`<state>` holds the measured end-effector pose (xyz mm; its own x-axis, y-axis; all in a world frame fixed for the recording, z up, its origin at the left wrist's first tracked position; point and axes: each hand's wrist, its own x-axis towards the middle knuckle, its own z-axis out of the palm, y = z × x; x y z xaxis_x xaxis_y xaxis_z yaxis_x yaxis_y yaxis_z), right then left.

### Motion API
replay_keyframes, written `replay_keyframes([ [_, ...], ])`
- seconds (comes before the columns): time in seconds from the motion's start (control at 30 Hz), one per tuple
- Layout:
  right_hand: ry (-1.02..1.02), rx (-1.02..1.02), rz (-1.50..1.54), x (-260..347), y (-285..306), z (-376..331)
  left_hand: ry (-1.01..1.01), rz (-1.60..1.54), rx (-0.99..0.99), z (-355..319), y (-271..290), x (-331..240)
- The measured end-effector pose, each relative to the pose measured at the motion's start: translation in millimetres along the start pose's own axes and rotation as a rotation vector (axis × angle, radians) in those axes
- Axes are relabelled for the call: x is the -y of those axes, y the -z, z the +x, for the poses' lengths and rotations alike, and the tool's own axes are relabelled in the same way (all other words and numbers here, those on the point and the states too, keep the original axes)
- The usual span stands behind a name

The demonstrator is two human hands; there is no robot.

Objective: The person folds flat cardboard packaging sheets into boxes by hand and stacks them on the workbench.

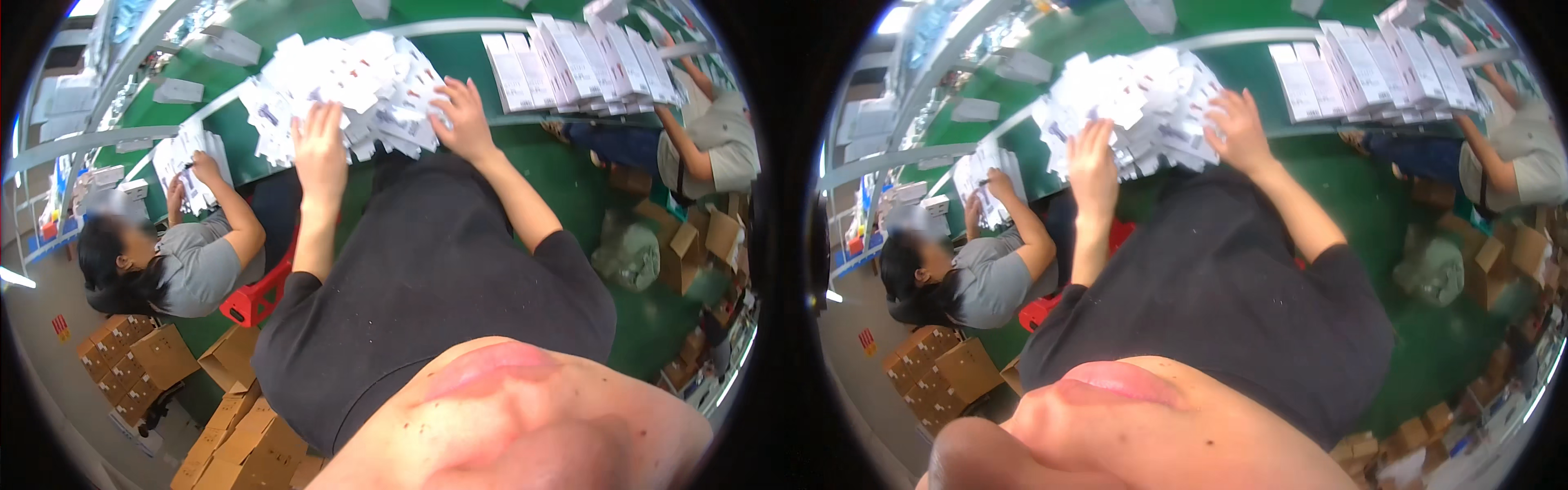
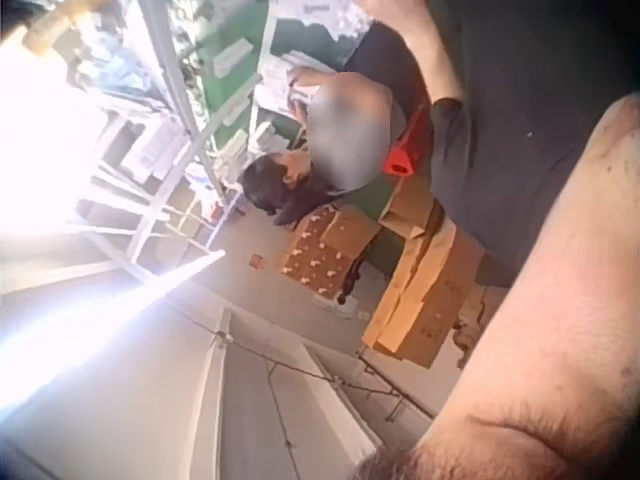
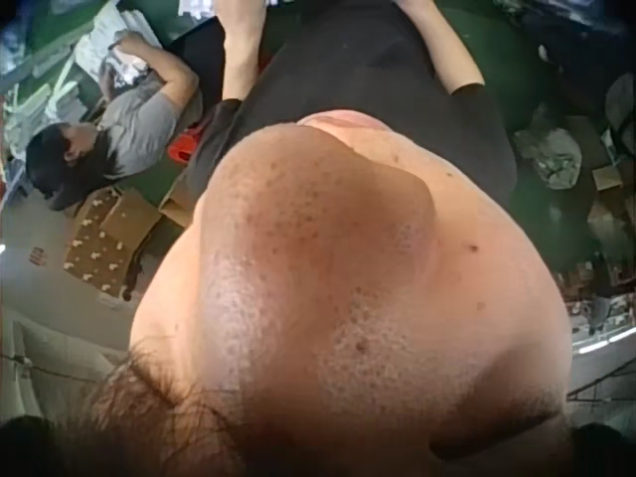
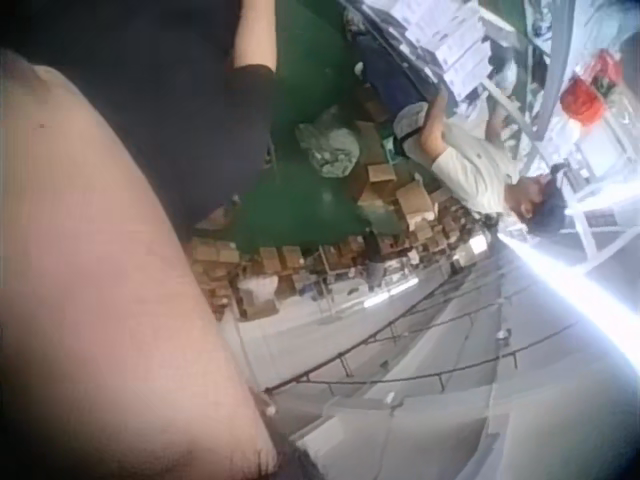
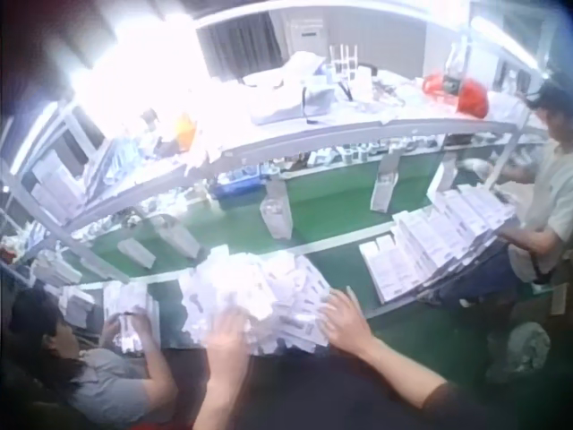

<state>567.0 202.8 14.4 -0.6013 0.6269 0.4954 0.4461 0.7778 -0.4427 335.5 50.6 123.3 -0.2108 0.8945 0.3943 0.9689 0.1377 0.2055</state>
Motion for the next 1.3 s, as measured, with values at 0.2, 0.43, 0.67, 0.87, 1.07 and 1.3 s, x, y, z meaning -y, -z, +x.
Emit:
replay_keyframes([
  [0.2,0.145,-0.16,0.166,57,16,62,-0.083,-0.655,-0.058,12,22,-50],
  [0.43,0.346,-0.137,0.16,59,37,82,0.432,-1.247,0.506,28,41,-20],
  [0.67,0.398,-0.13,0.257,42,33,83,0.54,-1.032,0.546,55,52,-25],
  [0.87,-0.206,0.083,0.76,57,50,59,-0.124,-1.526,0.002,46,8,-25],
  [1.07,-0.042,-0.115,1.093,73,52,73,-0.097,-1.027,-0.089,58,10,-46],
  [1.3,-0.296,-0.105,1.045,88,50,78,0.028,-1.504,0.01,55,-28,-50],
])
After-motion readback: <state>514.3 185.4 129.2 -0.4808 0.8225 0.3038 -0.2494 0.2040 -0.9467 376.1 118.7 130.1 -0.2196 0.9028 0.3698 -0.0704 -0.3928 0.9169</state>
